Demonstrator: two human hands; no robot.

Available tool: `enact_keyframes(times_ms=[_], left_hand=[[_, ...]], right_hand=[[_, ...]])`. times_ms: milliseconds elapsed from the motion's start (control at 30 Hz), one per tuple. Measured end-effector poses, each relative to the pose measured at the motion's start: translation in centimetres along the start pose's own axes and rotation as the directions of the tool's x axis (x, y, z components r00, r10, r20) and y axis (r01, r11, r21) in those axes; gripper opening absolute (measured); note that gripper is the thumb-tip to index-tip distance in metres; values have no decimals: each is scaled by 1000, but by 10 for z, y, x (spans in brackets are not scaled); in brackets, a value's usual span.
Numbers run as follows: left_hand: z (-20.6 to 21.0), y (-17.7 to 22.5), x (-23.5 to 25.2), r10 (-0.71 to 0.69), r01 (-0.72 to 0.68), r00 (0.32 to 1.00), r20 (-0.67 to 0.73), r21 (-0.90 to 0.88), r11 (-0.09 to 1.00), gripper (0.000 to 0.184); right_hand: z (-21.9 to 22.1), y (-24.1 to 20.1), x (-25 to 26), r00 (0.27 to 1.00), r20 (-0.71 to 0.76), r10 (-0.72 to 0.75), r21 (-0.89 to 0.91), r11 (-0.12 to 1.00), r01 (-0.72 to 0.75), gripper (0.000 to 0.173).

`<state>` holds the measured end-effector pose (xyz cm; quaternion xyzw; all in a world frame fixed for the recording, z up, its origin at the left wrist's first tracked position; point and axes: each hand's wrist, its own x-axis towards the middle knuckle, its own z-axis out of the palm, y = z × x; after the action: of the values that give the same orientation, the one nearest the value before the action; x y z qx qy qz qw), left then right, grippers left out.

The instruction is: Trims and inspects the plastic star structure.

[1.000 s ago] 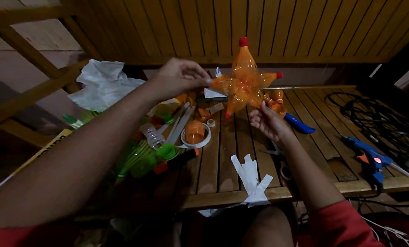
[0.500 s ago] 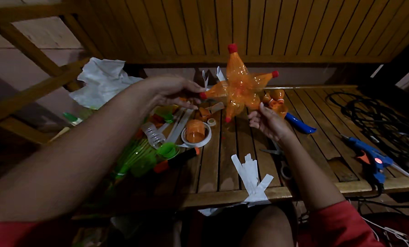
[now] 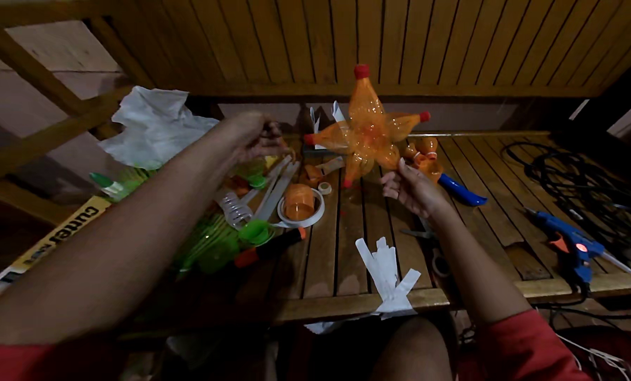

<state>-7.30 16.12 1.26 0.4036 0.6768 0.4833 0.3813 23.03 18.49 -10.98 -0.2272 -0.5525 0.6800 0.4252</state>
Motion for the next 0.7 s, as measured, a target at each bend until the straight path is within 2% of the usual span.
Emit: enact_keyframes(times_ms=[67,100,167,300,467,567,700], left_hand=[[-7,-2,1,100,-100,995,-12,30,995,16],[-11,-3,0,138,-139,990,15,68,988,14],[-18,-5,-1,199,-215,973,115,148,965,24],[-17,-16,-3,315,-373,919,239,260,891,20],[-1,-19,-9,336,-370,926,170,236,899,20],[4,-24,-7,347,-387,916,202,216,896,18],[12,-27,-8,401,-432,901,164,266,862,21]], right_hand=[[0,0,0,1000,-1,0,2,1000,0,47],[1,0,0,1000,-4,0,2,1000,0,47],[1,-1,-1,1000,-14,1,0,1000,-1,48],[-2,0,0,1000,0,2,32,999,-2,49],[-7,-1,0,1000,-14,-13,93,996,14,51],[-9,-2,0,999,-27,-32,101,994,34,51],[-14,0,2,999,-39,-28,99,995,31,48]])
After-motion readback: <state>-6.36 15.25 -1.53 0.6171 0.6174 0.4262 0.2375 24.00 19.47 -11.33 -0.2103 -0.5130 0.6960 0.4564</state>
